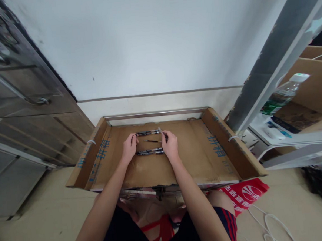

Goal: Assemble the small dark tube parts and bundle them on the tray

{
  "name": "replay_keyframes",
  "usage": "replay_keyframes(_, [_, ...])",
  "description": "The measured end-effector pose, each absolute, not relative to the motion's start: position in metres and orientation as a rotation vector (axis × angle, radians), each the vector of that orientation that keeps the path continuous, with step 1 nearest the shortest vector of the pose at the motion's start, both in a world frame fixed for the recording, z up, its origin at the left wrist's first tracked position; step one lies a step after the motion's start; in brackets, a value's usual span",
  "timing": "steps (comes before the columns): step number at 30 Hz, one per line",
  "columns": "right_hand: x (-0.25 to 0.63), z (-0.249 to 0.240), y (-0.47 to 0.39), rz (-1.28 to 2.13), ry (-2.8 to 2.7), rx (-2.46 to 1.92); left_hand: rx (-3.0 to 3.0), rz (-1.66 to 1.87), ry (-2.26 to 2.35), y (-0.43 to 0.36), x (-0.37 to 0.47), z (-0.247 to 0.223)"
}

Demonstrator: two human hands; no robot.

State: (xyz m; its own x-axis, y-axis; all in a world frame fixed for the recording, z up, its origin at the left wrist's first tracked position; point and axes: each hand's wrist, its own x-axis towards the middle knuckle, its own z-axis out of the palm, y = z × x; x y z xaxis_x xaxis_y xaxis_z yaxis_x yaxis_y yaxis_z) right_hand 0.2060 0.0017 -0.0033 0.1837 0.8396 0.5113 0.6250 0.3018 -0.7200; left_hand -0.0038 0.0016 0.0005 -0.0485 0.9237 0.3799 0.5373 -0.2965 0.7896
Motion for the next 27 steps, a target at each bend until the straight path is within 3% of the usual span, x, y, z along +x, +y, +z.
replay_keyframes(15, [0.204,-0.001,-0.001,0.342,-1.525,-1.395,1.543,1.512,1.341,0.014,-0.005,-0.013])
replay_keyframes(27, [0.203,-0.001,-0.001,0.270,-1.556,-1.392,1.255,1.418,1.149,0.006,-0.001,0.004])
